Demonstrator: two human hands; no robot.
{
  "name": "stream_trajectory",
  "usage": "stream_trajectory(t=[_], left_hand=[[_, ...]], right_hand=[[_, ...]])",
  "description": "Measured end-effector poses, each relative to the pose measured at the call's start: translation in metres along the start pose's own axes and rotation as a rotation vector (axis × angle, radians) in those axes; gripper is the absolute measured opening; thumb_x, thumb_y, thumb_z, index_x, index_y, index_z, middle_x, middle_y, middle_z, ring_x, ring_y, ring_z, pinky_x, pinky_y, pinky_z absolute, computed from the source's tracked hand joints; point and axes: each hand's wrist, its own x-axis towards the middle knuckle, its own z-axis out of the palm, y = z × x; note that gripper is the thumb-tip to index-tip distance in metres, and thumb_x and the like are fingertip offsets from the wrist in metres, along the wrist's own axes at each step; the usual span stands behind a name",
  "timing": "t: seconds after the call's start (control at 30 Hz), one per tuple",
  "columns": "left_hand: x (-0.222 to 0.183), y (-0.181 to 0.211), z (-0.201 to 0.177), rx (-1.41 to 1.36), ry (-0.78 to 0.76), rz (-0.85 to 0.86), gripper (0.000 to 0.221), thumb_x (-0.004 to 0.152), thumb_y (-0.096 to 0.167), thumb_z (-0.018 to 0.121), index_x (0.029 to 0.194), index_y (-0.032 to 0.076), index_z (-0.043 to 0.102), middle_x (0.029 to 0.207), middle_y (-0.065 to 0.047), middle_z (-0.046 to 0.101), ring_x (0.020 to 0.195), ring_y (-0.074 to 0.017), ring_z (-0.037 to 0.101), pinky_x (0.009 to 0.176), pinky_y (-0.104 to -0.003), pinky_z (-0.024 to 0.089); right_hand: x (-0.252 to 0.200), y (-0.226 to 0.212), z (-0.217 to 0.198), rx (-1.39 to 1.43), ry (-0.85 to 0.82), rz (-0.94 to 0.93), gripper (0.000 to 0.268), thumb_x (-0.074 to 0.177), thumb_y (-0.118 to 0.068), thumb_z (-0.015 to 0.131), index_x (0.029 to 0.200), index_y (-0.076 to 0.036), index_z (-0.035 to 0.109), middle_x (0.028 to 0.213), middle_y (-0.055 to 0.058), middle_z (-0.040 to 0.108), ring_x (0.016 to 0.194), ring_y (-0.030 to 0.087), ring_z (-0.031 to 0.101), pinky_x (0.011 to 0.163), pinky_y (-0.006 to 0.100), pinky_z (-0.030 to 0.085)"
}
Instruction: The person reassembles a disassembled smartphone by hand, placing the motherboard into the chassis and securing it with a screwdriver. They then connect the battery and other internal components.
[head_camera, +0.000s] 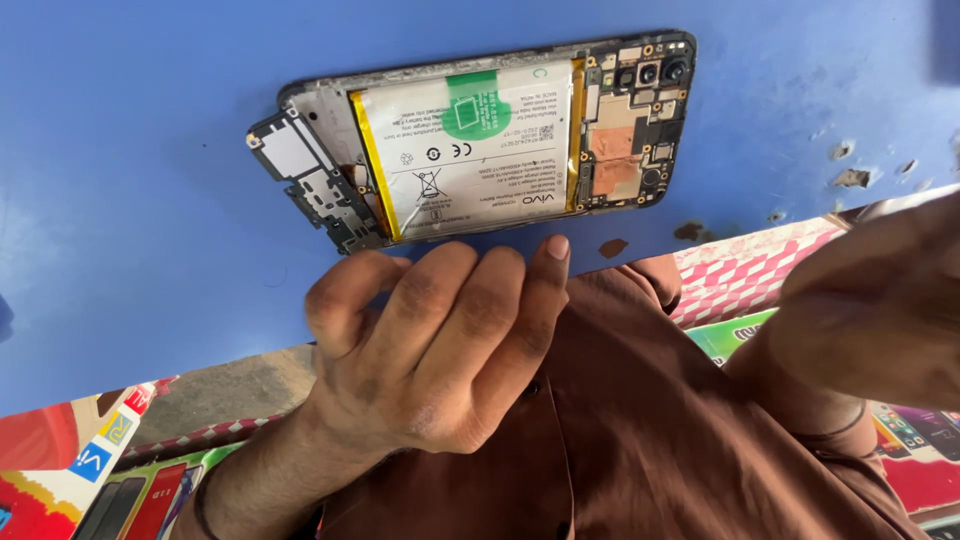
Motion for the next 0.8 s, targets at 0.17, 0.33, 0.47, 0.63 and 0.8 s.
stream_trajectory(t=[0.17, 0.33, 0.47, 0.63, 0.8], left_hand=[[0.002, 0.001, 0.001, 0.046, 0.029, -0.001, 0.007, 0.099, 0.02, 0.082, 0.094, 0.022, 0.078, 0.091, 0.009, 0.064, 0.086, -0.0086, 0.056, 0.086, -0.034, 0.033], [0.006, 0.003, 0.001, 0.059, -0.002, 0.01, 0.008, 0.102, 0.024, 0.076, 0.103, 0.017, 0.081, 0.096, 0.009, 0.065, 0.09, -0.0086, 0.056, 0.088, -0.034, 0.033], [0.008, 0.005, 0.003, 0.089, -0.031, 0.018, 0.018, 0.104, 0.03, 0.071, 0.108, 0.017, 0.083, 0.097, 0.009, 0.065, 0.091, -0.0084, 0.056, 0.088, -0.035, 0.033], [0.009, 0.007, 0.003, 0.134, -0.043, 0.047, 0.018, 0.104, 0.03, 0.072, 0.107, 0.017, 0.082, 0.096, 0.01, 0.064, 0.091, -0.0078, 0.056, 0.089, -0.035, 0.032], [0.014, 0.009, 0.003, 0.229, -0.032, 0.102, 0.006, 0.103, 0.017, 0.074, 0.1, 0.018, 0.079, 0.098, 0.009, 0.062, 0.096, -0.0089, 0.055, 0.094, -0.035, 0.03]], right_hand=[[-0.022, 0.005, -0.019, -0.047, 0.025, 0.145, 0.015, 0.082, -0.019, 0.085, 0.097, -0.02, 0.081, 0.111, 0.01, 0.069, 0.094, 0.024, 0.059, 0.089, 0.047, 0.039], [-0.018, 0.012, -0.027, -0.091, -0.012, 0.188, 0.015, 0.081, -0.017, 0.085, 0.096, -0.019, 0.081, 0.109, 0.009, 0.068, 0.093, 0.024, 0.059, 0.087, 0.046, 0.039], [0.0, 0.024, -0.026, -0.154, -0.104, 0.195, 0.015, 0.081, -0.015, 0.085, 0.095, -0.018, 0.081, 0.108, 0.009, 0.068, 0.092, 0.024, 0.059, 0.085, 0.046, 0.04], [0.015, 0.028, -0.023, -0.211, -0.179, 0.2, 0.016, 0.08, -0.013, 0.086, 0.094, -0.017, 0.081, 0.106, 0.009, 0.067, 0.09, 0.024, 0.059, 0.083, 0.045, 0.04], [0.022, 0.024, -0.021, -0.232, -0.194, 0.189, 0.016, 0.079, -0.01, 0.086, 0.093, -0.016, 0.081, 0.104, 0.008, 0.067, 0.089, 0.023, 0.059, 0.081, 0.044, 0.041]])
